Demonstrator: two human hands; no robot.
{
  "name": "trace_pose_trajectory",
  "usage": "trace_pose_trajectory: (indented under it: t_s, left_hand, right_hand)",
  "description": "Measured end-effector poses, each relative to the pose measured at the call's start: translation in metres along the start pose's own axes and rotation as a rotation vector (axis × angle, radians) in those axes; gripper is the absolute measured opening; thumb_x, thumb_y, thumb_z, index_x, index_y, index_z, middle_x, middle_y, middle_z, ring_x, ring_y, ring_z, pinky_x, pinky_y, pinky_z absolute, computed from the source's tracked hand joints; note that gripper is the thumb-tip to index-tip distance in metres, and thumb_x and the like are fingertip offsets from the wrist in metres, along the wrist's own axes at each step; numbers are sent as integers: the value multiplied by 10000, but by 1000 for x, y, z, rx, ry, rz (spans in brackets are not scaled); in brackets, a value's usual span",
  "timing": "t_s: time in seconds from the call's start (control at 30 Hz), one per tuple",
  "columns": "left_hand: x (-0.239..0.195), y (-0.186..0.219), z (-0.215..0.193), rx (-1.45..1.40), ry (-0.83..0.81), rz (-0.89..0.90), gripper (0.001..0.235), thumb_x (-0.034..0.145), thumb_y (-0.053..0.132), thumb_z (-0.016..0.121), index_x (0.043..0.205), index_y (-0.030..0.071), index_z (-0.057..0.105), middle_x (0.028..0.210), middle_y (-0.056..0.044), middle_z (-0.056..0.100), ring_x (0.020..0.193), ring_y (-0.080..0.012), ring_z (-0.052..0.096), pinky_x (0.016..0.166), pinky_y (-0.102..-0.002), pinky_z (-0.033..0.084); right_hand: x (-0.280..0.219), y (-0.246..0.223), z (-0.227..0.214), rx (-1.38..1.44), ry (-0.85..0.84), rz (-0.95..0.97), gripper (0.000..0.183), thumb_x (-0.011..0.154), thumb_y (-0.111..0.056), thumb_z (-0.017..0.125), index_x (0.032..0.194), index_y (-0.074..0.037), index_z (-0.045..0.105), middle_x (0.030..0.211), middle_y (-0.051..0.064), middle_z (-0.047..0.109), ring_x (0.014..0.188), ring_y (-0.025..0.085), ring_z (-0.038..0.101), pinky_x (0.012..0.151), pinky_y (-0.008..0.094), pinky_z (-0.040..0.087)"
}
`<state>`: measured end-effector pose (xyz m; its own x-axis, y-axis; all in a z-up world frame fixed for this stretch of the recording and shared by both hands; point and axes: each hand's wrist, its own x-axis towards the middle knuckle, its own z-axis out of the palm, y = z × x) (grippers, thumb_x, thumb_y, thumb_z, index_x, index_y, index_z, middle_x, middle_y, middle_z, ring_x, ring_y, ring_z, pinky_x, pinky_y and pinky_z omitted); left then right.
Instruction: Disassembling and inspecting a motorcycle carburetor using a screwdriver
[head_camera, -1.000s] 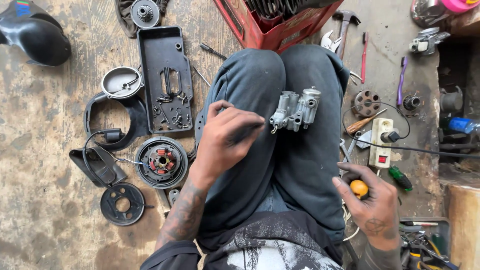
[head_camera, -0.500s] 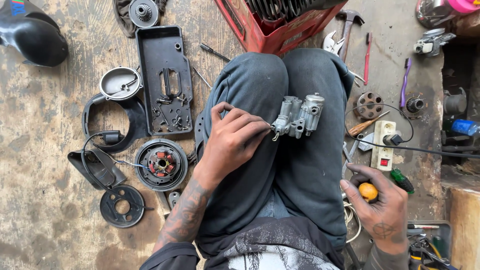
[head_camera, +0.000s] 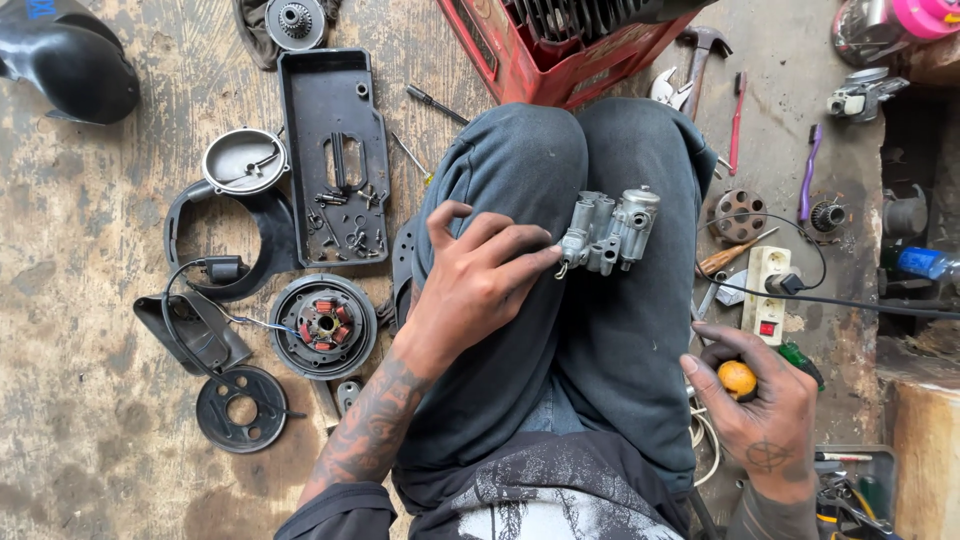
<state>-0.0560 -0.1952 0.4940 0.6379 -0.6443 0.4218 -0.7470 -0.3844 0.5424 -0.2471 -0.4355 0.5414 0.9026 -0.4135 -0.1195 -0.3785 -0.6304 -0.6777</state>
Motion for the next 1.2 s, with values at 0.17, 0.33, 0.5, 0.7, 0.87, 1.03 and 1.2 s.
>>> trace_pose_trajectory:
  t_s: [0.17, 0.33, 0.5, 0.7, 0.87, 1.03, 1.2]
  left_hand:
    - [-4, -2, 3, 14, -30, -37, 289, 920, 196, 743, 1208, 188, 720, 1204, 44, 664, 1081, -173, 563, 1063, -497, 243]
    - [-7, 2, 12, 2, -53, -97, 450, 904, 280, 740, 1337, 182, 670, 1420, -9, 558, 1228, -227, 475, 1123, -527, 184]
    - [-4, 8, 29, 150, -61, -101, 488, 770, 326, 834, 1191, 128, 688, 1515, -29, 485, 1333, -260, 426, 1170, -615, 101]
    - [0, 12, 36, 152, 45, -98, 282, 845, 207, 735, 1113, 125, 708, 1303, 35, 593, 1260, -184, 495, 1131, -561, 139]
    - [0, 6, 43, 100, 49, -71, 375, 765, 216, 809, 1113, 137, 693, 1213, 26, 639, 1228, -200, 504, 1101, -590, 164]
    - [6, 6, 45, 83, 24, -38, 440, 737, 202, 865, 1121, 113, 671, 1203, -13, 669, 1240, -212, 529, 1086, -647, 179]
    - [19, 12, 51, -17, 115, 63, 425, 746, 240, 882, 1086, 124, 654, 1118, -13, 663, 1211, -191, 570, 1104, -603, 227]
  right_hand:
    - [-2, 12, 1, 28, 47, -28, 363, 820, -4, 756, 1179, 13, 701, 791, 81, 676, 603, 132, 545, 542, 241, 442]
    - [-1, 15, -6, 146, 136, -92, 392, 857, 21, 675, 1241, 44, 596, 930, 113, 626, 764, 169, 568, 674, 260, 492]
    - [4, 1, -6, 199, 164, -142, 425, 882, 35, 652, 1300, 38, 575, 959, 99, 609, 815, 151, 548, 765, 254, 480]
    - [62, -17, 21, -209, 32, -515, 878, 777, -199, 876, 1506, 21, 439, 1308, 222, 565, 1134, 341, 674, 926, 404, 613]
    - [91, -42, 40, -502, 3, -601, 908, 746, -252, 857, 1530, -46, 448, 1465, 190, 516, 986, 374, 722, 740, 464, 636]
    - [101, -41, 40, -606, -5, -607, 732, 703, -231, 850, 1377, -92, 598, 1383, 150, 577, 878, 383, 740, 729, 503, 653]
    - [122, -5, 26, -148, -141, -548, 613, 698, -307, 869, 1274, -191, 692, 1453, 64, 598, 1212, 364, 655, 946, 476, 559]
